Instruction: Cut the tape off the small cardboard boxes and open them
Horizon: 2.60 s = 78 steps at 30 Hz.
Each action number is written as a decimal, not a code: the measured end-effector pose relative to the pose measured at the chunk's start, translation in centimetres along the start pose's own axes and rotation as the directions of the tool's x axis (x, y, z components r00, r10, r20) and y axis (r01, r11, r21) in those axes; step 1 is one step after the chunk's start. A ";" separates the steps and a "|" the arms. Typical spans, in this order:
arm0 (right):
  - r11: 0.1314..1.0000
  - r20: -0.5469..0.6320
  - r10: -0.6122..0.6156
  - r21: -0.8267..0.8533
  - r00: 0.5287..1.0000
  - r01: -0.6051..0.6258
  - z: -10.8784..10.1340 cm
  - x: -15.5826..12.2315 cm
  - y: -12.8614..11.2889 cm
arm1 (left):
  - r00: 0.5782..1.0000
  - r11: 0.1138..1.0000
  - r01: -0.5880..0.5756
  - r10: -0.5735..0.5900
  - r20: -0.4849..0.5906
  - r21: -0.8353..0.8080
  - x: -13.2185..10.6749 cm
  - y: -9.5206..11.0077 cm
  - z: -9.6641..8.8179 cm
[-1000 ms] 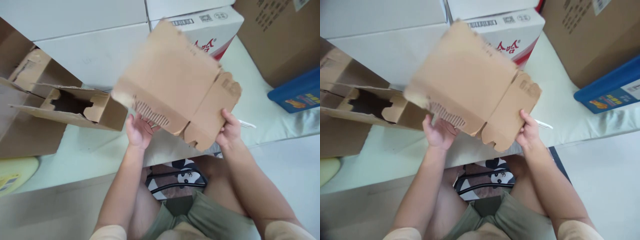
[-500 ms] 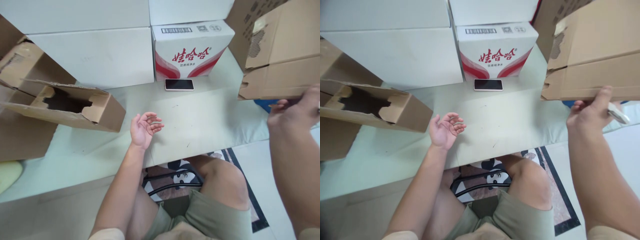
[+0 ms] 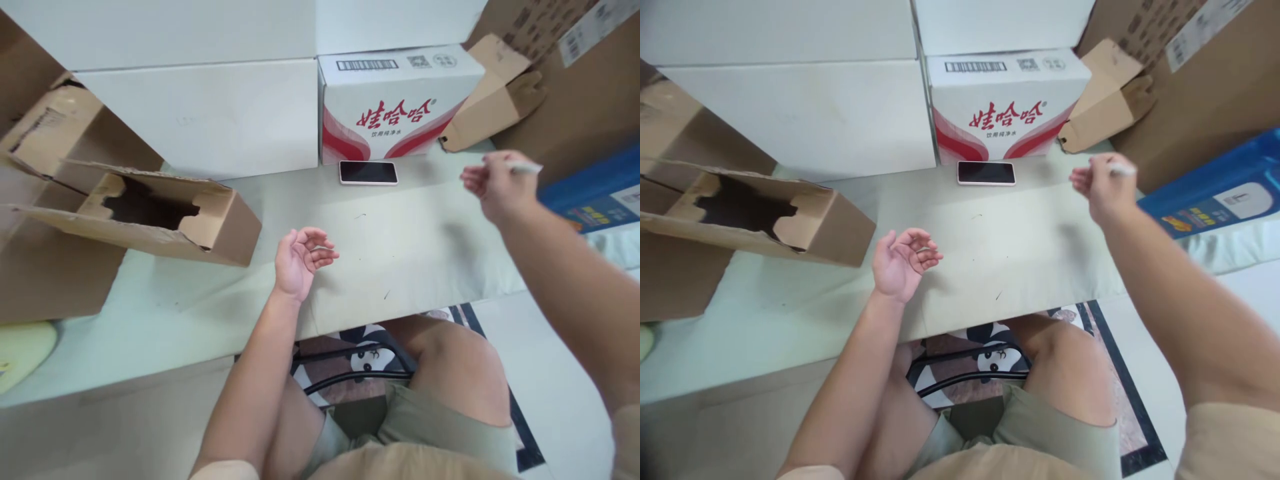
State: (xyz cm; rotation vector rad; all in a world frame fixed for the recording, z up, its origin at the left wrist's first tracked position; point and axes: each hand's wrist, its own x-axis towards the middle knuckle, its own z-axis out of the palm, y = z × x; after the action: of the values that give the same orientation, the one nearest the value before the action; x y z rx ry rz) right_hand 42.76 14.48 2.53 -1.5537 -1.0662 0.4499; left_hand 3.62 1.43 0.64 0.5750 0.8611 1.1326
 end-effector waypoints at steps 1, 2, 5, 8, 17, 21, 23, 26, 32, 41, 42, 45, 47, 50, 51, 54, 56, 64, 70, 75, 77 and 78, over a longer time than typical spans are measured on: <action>0.990 0.042 0.137 -0.019 0.990 -0.137 0.1 -3.5 -0.2 | 1.000 1.000 -0.003 0.003 0.012 0.006 0.0 0.0 0.0; 0.985 0.086 0.171 -0.039 0.982 -0.168 0.2 -7.2 -0.4 | 1.000 1.000 -0.005 0.005 0.024 0.014 -0.1 -0.1 0.0; 0.984 0.196 0.158 -0.113 0.968 -0.138 0.6 -16.6 0.0 | 0.999 0.997 -0.021 0.018 0.047 0.076 -0.2 -0.7 0.0; 0.939 0.439 -0.013 -0.302 0.898 0.161 1.7 -21.7 1.1 | 0.997 0.965 -0.075 0.067 0.040 0.253 -0.3 -1.6 -0.4; 0.769 0.632 -0.155 -0.406 0.759 0.494 3.5 -21.7 2.7 | 0.930 -0.035 -0.112 0.349 0.117 0.993 0.2 -5.2 -1.2; 0.744 0.627 -0.154 -0.435 0.764 0.507 3.7 -21.8 2.6 | 0.929 -0.203 -0.086 0.338 0.152 0.975 0.1 -6.2 -0.4; 0.737 0.619 -0.156 -0.446 0.770 0.508 3.8 -21.8 2.6 | 0.930 -0.214 -0.085 0.334 0.155 0.973 0.1 -6.3 -0.3; 0.728 0.607 -0.154 -0.463 0.780 0.505 3.9 -21.8 2.6 | 0.931 -0.215 -0.088 0.330 0.157 0.973 0.3 -6.2 -0.3; 0.723 0.628 -0.109 -0.482 0.770 0.495 4.1 -21.6 2.4 | 0.932 -0.234 -0.060 0.335 0.138 0.970 0.5 -6.2 -0.2; 0.738 0.643 -0.125 -0.448 0.755 0.504 4.6 -21.8 2.7 | 0.934 -0.264 -0.024 0.337 0.115 0.964 0.5 -6.0 -0.3; 0.738 0.643 -0.131 -0.446 0.755 0.507 4.6 -21.8 2.7 | 0.934 -0.256 -0.024 0.338 0.113 0.966 0.7 -6.0 -0.3; 0.732 0.640 -0.141 -0.447 0.756 0.514 4.7 -21.8 2.7 | 0.942 -0.212 -0.039 0.317 0.107 0.977 0.7 -6.0 -0.4; 0.731 0.641 -0.134 -0.451 0.756 0.512 4.6 -21.8 2.5 | 0.946 -0.162 -0.092 0.295 0.137 0.983 0.1 -5.4 -0.5; 0.724 0.653 -0.111 -0.463 0.749 0.511 4.6 -21.8 2.3 | 0.898 -0.119 -0.244 0.348 0.270 0.962 -2.4 -2.3 -1.3; 0.719 0.655 -0.110 -0.467 0.747 0.515 4.5 -21.9 2.2 | 0.867 -0.128 -0.278 0.394 0.306 0.952 -3.5 -0.5 -1.8; 0.708 0.649 -0.133 -0.466 0.749 0.530 4.4 -22.0 2.1 | 0.826 -0.148 -0.189 0.511 0.239 0.971 -6.4 6.6 -4.2; 0.708 0.646 -0.138 -0.466 0.751 0.530 4.4 -22.0 2.1 | 0.812 -0.181 -0.046 0.566 0.143 0.982 -7.4 11.4 -6.2; 0.803 0.595 -0.097 -0.426 0.798 0.416 3.9 -22.0 1.4 | 0.900 -0.422 -0.005 0.393 0.188 0.907 -8.4 15.4 -7.4; 0.909 0.541 -0.354 0.006 0.763 0.418 0.4 -25.3 -4.3 | 0.892 -0.108 -0.266 0.348 0.287 0.958 -12.2 6.3 1.4; 0.791 0.552 -0.597 0.288 0.582 0.539 0.3 -26.8 -6.4 | 0.893 0.049 -0.389 0.265 0.363 0.920 -13.8 2.6 6.2; 0.762 0.533 -0.632 0.293 0.563 0.577 0.8 -26.9 -6.0 | 0.861 0.010 -0.464 0.240 0.448 0.886 -14.4 2.9 6.3; 0.764 0.509 -0.633 0.292 0.584 0.575 1.0 -27.0 -5.8 | 0.839 -0.025 -0.496 0.246 0.486 0.868 -14.7 3.5 5.9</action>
State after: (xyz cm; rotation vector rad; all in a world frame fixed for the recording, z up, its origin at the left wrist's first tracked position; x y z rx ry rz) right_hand 25.82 -7.32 0.53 -0.8557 -1.9454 0.4927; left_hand 4.11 -11.09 11.01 2.2359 1.3022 0.7291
